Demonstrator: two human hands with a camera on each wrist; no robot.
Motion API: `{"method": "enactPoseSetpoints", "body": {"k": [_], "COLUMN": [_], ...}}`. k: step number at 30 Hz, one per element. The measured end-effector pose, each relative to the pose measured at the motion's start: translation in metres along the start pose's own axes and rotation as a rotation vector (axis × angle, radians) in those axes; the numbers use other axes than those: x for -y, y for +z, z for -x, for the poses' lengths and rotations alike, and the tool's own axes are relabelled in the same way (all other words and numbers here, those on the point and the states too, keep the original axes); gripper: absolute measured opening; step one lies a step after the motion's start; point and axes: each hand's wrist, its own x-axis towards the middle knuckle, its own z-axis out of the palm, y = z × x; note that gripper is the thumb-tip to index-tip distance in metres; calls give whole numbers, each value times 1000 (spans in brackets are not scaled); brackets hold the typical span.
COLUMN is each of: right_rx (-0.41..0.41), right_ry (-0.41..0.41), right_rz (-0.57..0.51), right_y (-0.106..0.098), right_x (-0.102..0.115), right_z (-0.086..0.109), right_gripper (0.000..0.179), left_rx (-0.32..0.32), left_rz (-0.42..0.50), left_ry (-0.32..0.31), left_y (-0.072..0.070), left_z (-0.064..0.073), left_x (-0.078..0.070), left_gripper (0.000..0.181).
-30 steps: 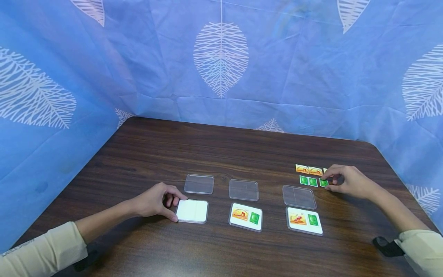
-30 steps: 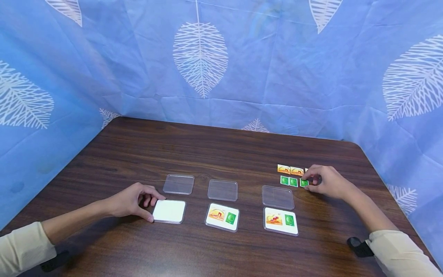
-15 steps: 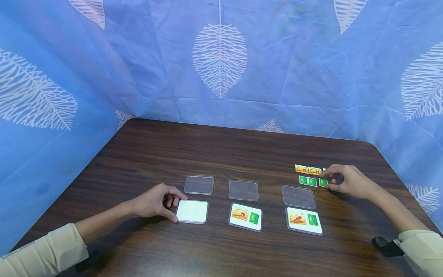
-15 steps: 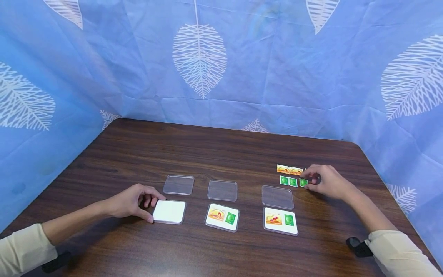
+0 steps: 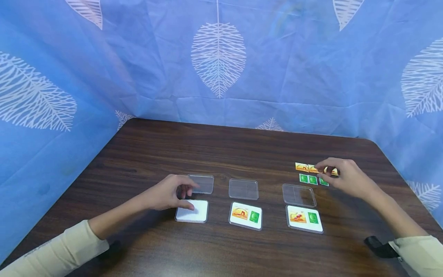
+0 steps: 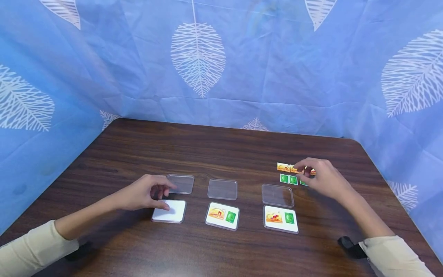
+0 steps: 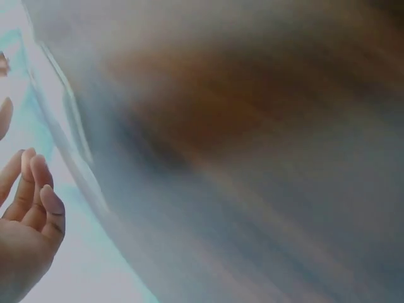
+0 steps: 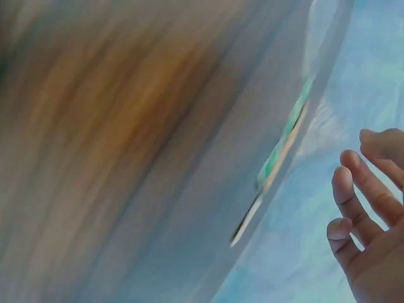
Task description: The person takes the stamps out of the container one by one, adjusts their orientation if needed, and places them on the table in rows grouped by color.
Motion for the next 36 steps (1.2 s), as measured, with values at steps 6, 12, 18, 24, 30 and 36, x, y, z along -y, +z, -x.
{"method": "enactPoseSetpoints", "body": {"k": [6, 12, 18, 24, 30, 36], "right_rx": [-27, 30, 197, 294, 338, 346], "right_ry": [-56, -120, -96, -125, -179, -198], "right_rz": [-105, -186, -276, -347, -358, -366], "right_y": [8, 22, 35, 47, 54, 58], "right_x": [36, 69, 97, 116, 127, 131], "right_z": [-7, -16, -25, -32, -39, -44], "right_gripper": [24, 23, 22, 20, 18, 18], "left_rx": [11, 56, 111, 136, 154, 164], "left_rz": [-44, -115, -139, -139, -123, -113], "left_ry": [48, 54, 39, 24, 18, 18], "left_y": [25, 46, 57, 61, 64, 65], "left_z": [-25, -47, -61, -66, -70, -74], "left_x": [-25, -37, -39, -42, -43, -42], "left_gripper": [46, 48, 51, 55, 56, 56]}}
